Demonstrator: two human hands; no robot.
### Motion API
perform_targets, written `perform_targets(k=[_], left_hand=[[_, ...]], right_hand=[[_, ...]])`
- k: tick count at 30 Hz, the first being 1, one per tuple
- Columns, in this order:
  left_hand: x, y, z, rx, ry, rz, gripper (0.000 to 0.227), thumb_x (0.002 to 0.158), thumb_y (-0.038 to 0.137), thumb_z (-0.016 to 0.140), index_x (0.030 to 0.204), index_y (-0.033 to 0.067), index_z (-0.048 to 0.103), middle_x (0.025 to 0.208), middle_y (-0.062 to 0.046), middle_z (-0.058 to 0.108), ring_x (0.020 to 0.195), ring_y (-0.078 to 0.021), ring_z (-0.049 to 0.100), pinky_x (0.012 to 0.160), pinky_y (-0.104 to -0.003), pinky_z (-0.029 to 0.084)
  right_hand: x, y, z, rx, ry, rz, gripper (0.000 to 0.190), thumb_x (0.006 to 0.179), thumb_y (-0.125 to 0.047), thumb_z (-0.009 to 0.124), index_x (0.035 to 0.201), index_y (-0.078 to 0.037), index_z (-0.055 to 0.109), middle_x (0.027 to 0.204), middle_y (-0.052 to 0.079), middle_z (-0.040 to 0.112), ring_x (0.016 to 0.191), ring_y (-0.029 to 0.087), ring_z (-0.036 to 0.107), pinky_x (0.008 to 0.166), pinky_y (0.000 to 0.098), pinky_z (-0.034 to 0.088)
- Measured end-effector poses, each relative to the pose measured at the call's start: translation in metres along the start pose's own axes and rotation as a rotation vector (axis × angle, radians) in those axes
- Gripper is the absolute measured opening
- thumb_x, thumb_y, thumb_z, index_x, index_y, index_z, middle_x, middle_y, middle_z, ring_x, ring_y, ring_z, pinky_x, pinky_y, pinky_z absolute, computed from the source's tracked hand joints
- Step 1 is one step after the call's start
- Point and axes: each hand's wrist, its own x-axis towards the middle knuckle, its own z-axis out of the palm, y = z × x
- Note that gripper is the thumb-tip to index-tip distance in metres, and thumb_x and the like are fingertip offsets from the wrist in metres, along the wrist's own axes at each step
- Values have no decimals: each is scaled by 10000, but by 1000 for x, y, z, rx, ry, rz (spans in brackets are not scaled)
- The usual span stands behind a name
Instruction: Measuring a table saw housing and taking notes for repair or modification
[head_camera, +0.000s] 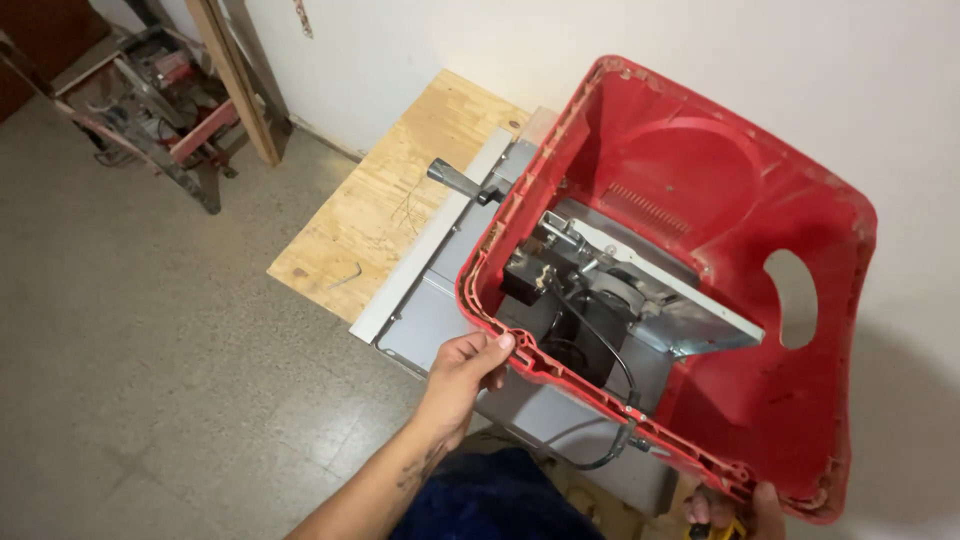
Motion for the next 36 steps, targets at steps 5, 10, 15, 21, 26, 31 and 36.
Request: perform_targets(k=[5,10,15,21,26,31,36], left_hand=[[-1,5,1,48,7,-21,478,921,309,768,594,188,441,542,44,454,517,-76,449,547,-234,386],[0,6,8,-11,46,-86,387,941,365,736,646,166,585,542,-3,551,465,-87,461,499,-238,285],[-3,11,11,16,115,-73,471,941,340,753,576,207,488,477,30,488,440,-87,437,524,-243,329],[0,8,9,6,98,-37,491,943,297,755,569,217,447,491,56,387,450,-70,352,488,-244,246],[-1,12,10,89,112,-44,547,953,309,745,540,219,398,456,45,371,439,-76,272,507,-256,221],[5,7,9,24,128,-43,549,940,294,750,548,219,373,463,51,333,431,-79,267,470,-273,189],[5,10,3,28,48,-95,312,935,307,752,716,88,711,563,-6,536,495,-83,419,479,-227,308]], right_hand=[[23,4,-38,36,-280,-8,416,1102,-555,537,1171,-145,519,638,-18,470,587,183,518,603,340,475],[36,3,-53,120,-489,146,538,1070,-601,564,1437,-219,469,808,42,604,606,175,568,593,337,436],[-6,-7,4,91,-87,10,328,1056,-519,616,1148,-217,527,623,-75,383,554,113,458,607,274,450],[27,14,-51,165,-247,38,319,1108,-514,572,1264,-236,563,639,-54,489,600,164,540,605,327,482],[20,3,-38,164,-265,92,344,1072,-521,605,1299,-282,508,641,-76,435,596,130,520,626,314,453],[42,9,-50,221,-551,131,414,1084,-516,626,969,-119,599,595,-33,557,556,162,538,569,347,447],[-9,-8,5,42,-134,-58,408,1064,-545,587,1131,-143,596,579,-87,425,563,95,428,569,251,389]])
